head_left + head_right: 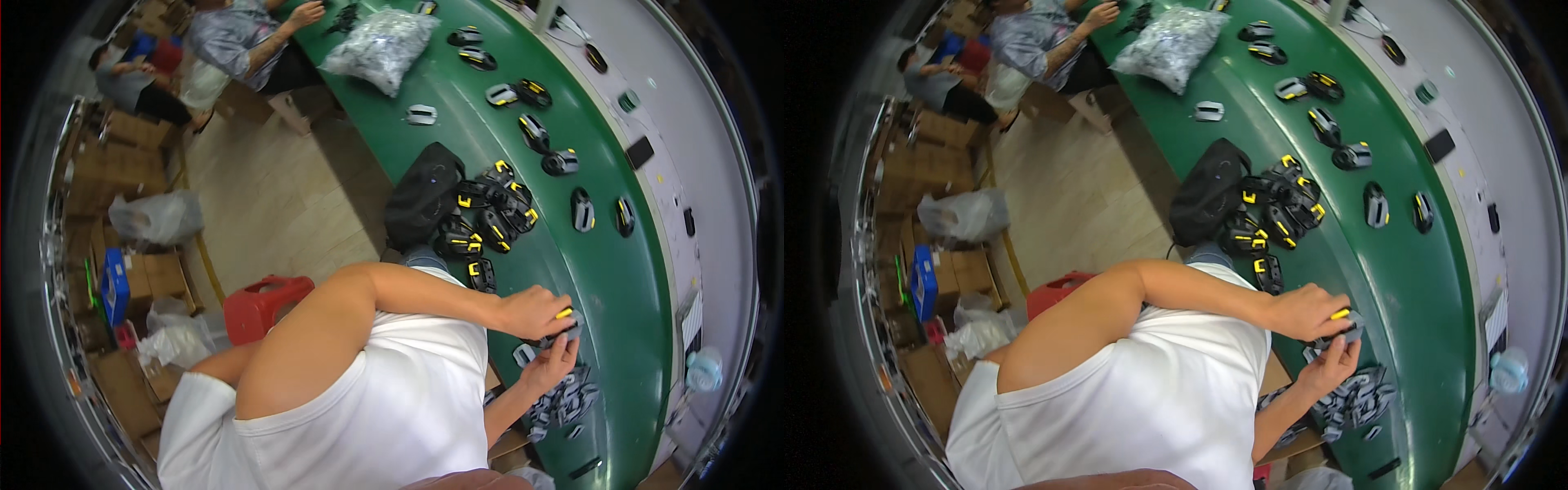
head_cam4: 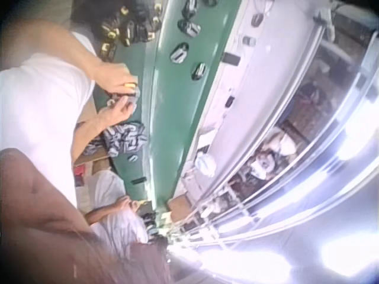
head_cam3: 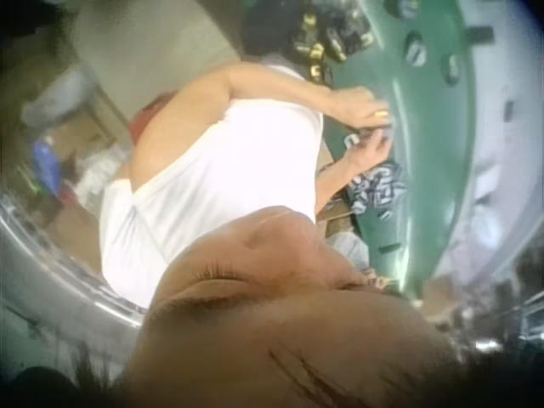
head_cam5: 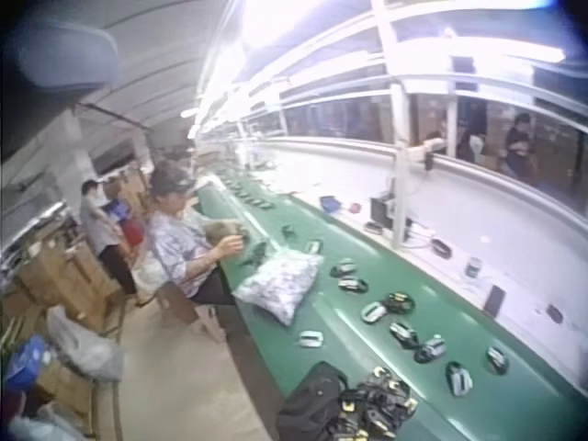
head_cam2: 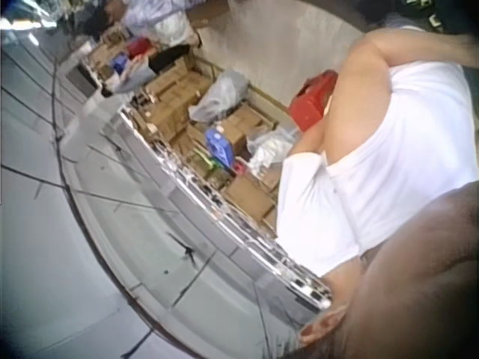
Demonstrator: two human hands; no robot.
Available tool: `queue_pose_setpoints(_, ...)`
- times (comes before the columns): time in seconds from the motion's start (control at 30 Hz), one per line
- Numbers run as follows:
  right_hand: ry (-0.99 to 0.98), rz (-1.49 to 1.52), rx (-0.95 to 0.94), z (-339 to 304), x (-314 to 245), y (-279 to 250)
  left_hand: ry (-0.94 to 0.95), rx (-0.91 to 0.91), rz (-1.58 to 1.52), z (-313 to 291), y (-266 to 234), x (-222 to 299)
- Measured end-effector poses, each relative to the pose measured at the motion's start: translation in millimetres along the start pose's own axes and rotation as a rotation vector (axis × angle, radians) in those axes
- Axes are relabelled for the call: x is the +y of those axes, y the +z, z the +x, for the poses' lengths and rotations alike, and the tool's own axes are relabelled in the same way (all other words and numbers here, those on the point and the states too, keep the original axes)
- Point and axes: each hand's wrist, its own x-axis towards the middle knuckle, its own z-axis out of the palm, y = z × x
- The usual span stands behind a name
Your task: The person assembles plastic housing and internal electronics by hand on an assembly line, taking components from a cardboard box and fitting them together.
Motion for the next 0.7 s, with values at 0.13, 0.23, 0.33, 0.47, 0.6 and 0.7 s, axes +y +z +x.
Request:
queue_pose_setpoints(0.13,0.052,0.008,-0.134,14,-4,2,0.207,0.020,0.200,10,-6,-15)
queue_pose_setpoints(0.23,0.069,-0.055,-0.247,24,-3,8,-0.302,0.000,-0.233,12,-29,-11)
queue_pose_setpoints(0.33,0.141,0.019,-0.240,23,-12,31,-0.320,-0.093,-0.137,18,-46,-13)
queue_pose_setpoints(0.47,0.179,0.187,-0.170,17,-6,30,-0.257,-0.274,-0.116,22,-51,-10)
queue_pose_setpoints(0.6,0.107,0.178,-0.116,13,-2,23,-0.169,-0.531,-0.259,22,-64,-8)
queue_pose_setpoints(0.7,0.172,0.287,-0.169,12,-2,14,-0.240,-0.565,-0.453,17,-61,-11)
